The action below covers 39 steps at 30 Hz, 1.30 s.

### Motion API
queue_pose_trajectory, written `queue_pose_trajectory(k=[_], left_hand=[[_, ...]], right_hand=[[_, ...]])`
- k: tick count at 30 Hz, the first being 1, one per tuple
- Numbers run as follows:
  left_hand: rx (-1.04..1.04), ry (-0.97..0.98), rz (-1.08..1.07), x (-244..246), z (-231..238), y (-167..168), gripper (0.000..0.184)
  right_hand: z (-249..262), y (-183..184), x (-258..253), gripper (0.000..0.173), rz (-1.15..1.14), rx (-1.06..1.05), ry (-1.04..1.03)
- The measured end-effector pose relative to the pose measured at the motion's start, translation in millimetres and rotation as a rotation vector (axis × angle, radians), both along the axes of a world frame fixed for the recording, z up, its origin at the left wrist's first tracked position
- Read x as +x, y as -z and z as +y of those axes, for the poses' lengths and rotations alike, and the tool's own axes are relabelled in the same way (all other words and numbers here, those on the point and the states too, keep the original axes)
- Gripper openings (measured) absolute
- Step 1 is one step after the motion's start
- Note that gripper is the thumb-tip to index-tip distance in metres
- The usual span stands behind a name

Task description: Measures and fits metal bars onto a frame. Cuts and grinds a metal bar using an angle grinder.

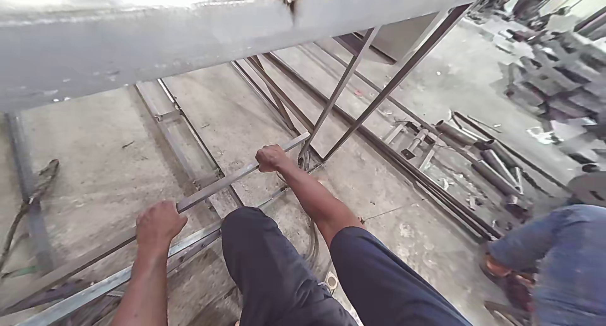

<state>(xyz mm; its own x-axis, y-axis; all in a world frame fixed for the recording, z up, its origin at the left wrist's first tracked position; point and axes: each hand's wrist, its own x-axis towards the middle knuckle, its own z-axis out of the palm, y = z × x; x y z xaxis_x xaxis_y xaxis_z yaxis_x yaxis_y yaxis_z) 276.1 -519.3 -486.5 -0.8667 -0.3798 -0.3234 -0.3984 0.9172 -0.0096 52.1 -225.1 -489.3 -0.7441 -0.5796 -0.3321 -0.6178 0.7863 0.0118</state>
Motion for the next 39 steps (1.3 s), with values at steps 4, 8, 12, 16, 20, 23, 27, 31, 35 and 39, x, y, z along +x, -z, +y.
queue_pose_trajectory(k=[4, 8, 12, 16, 20, 23, 27, 31, 35, 39], left_hand=[[-0.005, -0.001, 0.013, 0, -2, 3, 0.033], [0.03, -0.012, 0.004, -1, -3, 2, 0.03], [0.05, -0.022, 0.008, -2, -2, 1, 0.03], [0.062, -0.029, 0.014, 0, -4, 0, 0.03], [0.052, -0.025, 0.01, -1, -5, 4, 0.028], [0.059, -0.027, 0.015, -1, -7, 6, 0.028], [0.079, -0.026, 0.013, -2, -6, 2, 0.024], [0.089, -0.036, 0.046, 1, -2, -2, 0.027], [0.082, -0.033, 0.035, 0, -3, -1, 0.026], [0.084, -0.029, 0.065, 1, -3, -2, 0.023]], right_hand=[[-1, 2, 0, 0.029, 0.004, -0.011, 0.005], [1, 7, -3, 0.03, 0.029, -0.023, -0.012], [3, 8, -3, 0.031, 0.032, -0.027, -0.016], [3, 16, -3, 0.031, 0.056, -0.044, -0.018], [8, 23, 1, 0.023, 0.117, -0.087, -0.05], [12, 26, 11, 0.019, 0.189, -0.217, 0.005], [40, 16, 34, 0.054, 0.229, -0.712, 0.467], [67, 39, 12, 0.041, 0.064, -1.485, 1.387], [88, 53, -31, 0.049, -0.534, -2.197, 1.652], [96, 57, -52, 0.044, -0.591, -2.531, 1.48]])
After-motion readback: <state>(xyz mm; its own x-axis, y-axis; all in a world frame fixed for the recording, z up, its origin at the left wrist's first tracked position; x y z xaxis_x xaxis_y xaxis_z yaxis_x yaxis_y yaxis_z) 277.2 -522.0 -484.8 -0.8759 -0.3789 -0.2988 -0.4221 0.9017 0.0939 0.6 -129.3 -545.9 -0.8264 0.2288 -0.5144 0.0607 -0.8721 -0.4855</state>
